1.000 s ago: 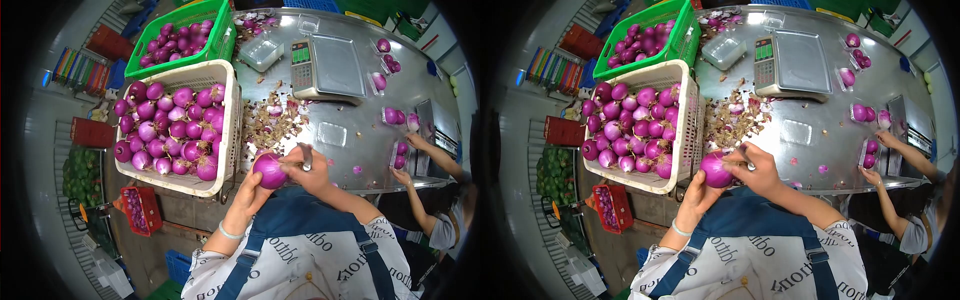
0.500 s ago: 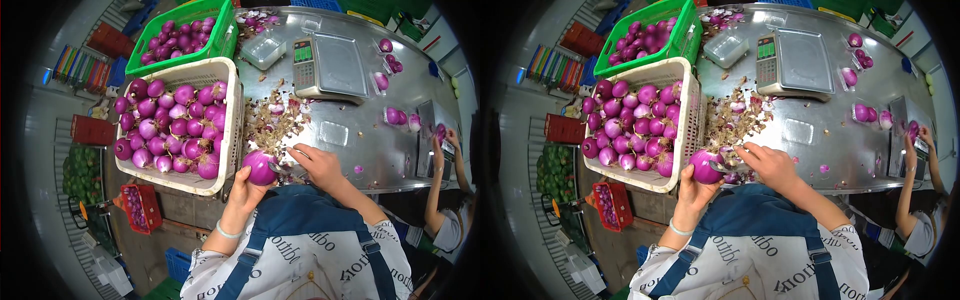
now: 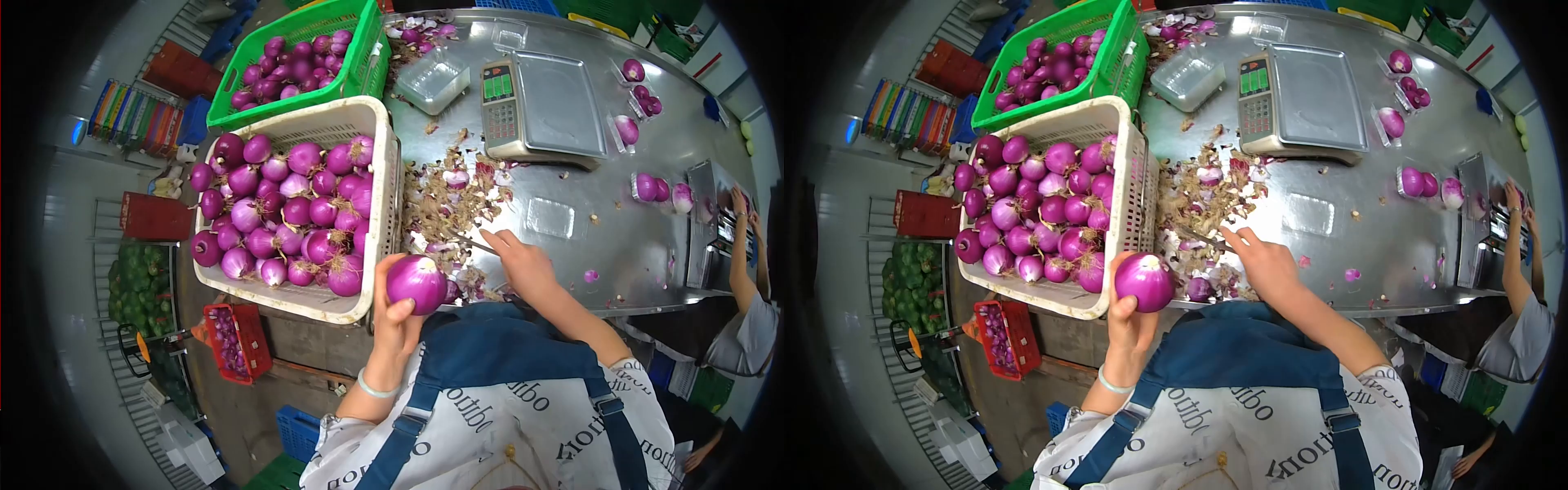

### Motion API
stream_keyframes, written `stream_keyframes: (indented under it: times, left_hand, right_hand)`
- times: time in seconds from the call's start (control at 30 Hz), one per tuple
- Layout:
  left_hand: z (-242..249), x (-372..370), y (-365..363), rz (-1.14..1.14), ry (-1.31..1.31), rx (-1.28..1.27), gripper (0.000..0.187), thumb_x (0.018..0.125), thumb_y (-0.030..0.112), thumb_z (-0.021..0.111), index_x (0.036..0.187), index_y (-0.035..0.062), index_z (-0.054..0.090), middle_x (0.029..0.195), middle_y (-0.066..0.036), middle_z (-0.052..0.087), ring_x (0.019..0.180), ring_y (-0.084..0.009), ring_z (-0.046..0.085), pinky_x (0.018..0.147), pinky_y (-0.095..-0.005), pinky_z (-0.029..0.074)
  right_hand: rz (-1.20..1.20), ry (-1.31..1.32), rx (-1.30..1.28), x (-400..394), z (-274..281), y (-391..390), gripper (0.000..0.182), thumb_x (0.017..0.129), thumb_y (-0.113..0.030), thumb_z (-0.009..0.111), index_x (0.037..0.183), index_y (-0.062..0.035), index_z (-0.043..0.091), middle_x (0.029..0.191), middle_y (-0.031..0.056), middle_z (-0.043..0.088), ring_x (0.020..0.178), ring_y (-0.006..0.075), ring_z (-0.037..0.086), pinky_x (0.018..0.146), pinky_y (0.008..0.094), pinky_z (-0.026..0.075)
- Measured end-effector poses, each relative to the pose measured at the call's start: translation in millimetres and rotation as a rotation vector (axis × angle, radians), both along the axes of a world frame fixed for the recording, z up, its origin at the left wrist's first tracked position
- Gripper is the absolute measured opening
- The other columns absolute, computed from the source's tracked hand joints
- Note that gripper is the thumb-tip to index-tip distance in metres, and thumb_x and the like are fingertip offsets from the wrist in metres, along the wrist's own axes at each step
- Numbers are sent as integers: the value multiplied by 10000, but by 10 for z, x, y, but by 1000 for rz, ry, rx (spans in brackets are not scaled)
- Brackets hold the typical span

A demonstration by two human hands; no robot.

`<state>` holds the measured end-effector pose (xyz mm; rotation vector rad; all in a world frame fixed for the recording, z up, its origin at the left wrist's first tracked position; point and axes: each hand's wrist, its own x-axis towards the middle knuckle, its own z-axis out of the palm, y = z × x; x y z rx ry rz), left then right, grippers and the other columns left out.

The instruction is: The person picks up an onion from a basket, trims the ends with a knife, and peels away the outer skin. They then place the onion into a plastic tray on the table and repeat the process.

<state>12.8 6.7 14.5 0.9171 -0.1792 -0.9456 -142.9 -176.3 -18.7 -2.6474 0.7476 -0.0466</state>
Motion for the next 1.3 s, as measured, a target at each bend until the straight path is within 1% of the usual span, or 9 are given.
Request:
stream_keyframes:
  times: [0.23, 0.33, 0.43, 0.53, 0.67, 0.83, 1.0, 1.1, 1.3]
  left_hand:
    - [-42, 109, -81, 355, -1170, 179, 878, 639, 187, 901, 1341, 138, 375, 1317, -173, 459, 1252, -310, 483, 1076, -447, 419]
    - [-83, 59, -140, 282, -1135, 158, 878, 656, 197, 912, 1340, 128, 368, 1326, -182, 447, 1253, -317, 477, 1079, -449, 408]
    - [-237, -94, -244, 143, -1072, 119, 844, 678, 153, 902, 1341, 91, 384, 1362, -186, 444, 1293, -340, 480, 1108, -463, 407]
    - [-286, -176, -400, -4, -1224, 188, 819, 656, 161, 920, 1325, 63, 458, 1418, -192, 444, 1350, -358, 446, 1132, -475, 383]
    - [-175, -145, -454, -145, -1176, 330, 988, 646, 213, 927, 1464, 64, 395, 1451, -182, 390, 1397, -373, 370, 1163, -471, 327]
    - [140, 298, -232, -87, -1138, 248, 547, 757, 35, 817, 1254, 7, 592, 1323, -157, 523, 1058, -247, 659, 924, -359, 546]
    - [194, 1017, 88, 190, -1277, 452, 341, 795, 49, 787, 1107, -2, 661, 1089, -125, 663, 920, -213, 680, 825, -332, 545]
    - [206, 1503, 317, 283, -1356, 620, 296, 804, 78, 788, 1067, 3, 675, 1018, -122, 682, 906, -229, 683, 803, -333, 548]
    - [68, 2652, 981, 376, -1283, 976, 388, 821, 180, 791, 1149, 11, 670, 1077, -152, 693, 963, -269, 682, 849, -376, 538]
  right_hand:
    - [128, -631, 156, 119, 231, 126, 582, 717, 90, 619, 1271, -87, 618, 1162, 116, 655, 873, 321, 693, 733, 402, 594]
    - [70, -581, 746, 138, 316, 152, 536, 803, -73, 742, 1322, -73, 607, 1163, 90, 676, 710, 161, 639, 631, 290, 547]
    - [-46, -566, 1352, 97, 68, 158, 672, 854, -164, 772, 1453, -73, 481, 959, 42, 646, 582, 60, 510, 516, 227, 431]
    - [-303, -592, 1979, -35, -167, 174, 753, 878, -115, 727, 1528, -105, 347, 745, -8, 513, 501, 69, 449, 437, 230, 357]
    - [-604, -744, 1867, -319, -620, -77, 676, 866, -73, 701, 1473, -117, 405, 737, -15, 492, 490, 59, 410, 418, 224, 347]
    - [-846, -627, 1210, -663, -1035, -756, 609, 845, -146, 760, 1384, -145, 477, 788, -6, 528, 485, 36, 397, 409, 202, 308]
    - [-543, -503, 251, -879, -1767, -1250, 655, 713, -136, 841, 1305, -145, 560, 1043, 101, 630, 871, 249, 654, 750, 359, 539]
    - [-561, -118, 60, -837, -1795, -1215, 673, 687, -101, 841, 1298, -107, 560, 1204, 155, 603, 1116, 357, 607, 960, 421, 492]
    - [-536, -243, 28, -866, -1645, -1152, 562, 722, -25, 791, 1249, -20, 594, 1307, 197, 580, 1210, 395, 568, 1045, 417, 447]
